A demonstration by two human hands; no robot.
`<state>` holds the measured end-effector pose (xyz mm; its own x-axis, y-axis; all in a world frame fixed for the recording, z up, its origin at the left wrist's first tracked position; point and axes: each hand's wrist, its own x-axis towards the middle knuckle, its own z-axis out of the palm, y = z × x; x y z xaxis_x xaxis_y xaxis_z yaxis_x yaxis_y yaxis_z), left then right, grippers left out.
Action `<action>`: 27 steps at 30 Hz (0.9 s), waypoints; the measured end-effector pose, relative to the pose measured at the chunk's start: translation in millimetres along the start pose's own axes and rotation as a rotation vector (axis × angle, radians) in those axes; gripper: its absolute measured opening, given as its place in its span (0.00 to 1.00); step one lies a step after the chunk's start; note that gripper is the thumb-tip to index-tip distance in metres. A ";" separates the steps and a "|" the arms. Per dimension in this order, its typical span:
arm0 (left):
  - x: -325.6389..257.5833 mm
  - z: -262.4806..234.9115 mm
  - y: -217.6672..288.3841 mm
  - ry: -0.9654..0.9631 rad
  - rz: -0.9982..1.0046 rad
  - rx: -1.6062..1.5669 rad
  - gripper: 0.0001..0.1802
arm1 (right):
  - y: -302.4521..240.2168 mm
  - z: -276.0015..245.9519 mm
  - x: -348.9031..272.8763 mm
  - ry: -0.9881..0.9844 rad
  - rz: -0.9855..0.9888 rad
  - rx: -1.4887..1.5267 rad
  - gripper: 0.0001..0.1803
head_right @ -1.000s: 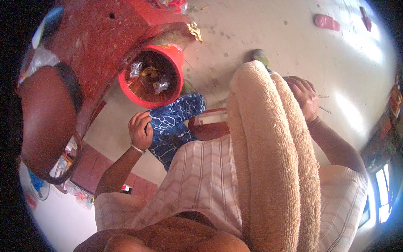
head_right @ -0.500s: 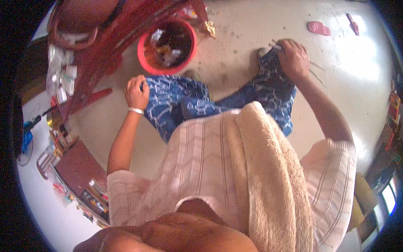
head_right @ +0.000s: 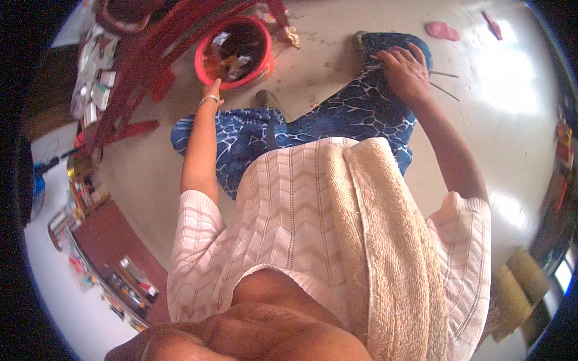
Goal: The person stirs a dark mixture inside a brown ceramic pot using a wooden stick. They then walk to a red bucket, sit on the floor, and continue stirring the contents of the pot while occasionally adding material from the bucket.
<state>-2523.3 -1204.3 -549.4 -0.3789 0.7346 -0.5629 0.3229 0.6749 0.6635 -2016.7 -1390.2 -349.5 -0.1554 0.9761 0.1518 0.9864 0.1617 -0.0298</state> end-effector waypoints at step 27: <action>-91.2 208.3 -45.6 -0.335 -0.452 -0.867 0.18 | 5.8 5.0 0.6 0.135 0.185 -0.080 0.18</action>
<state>-2322.8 -1287.6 -631.0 -0.0061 0.4958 -0.8684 -0.5758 0.7083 0.4084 -2011.3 -1388.0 -354.5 0.0316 0.9589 0.2819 0.9993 -0.0353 0.0082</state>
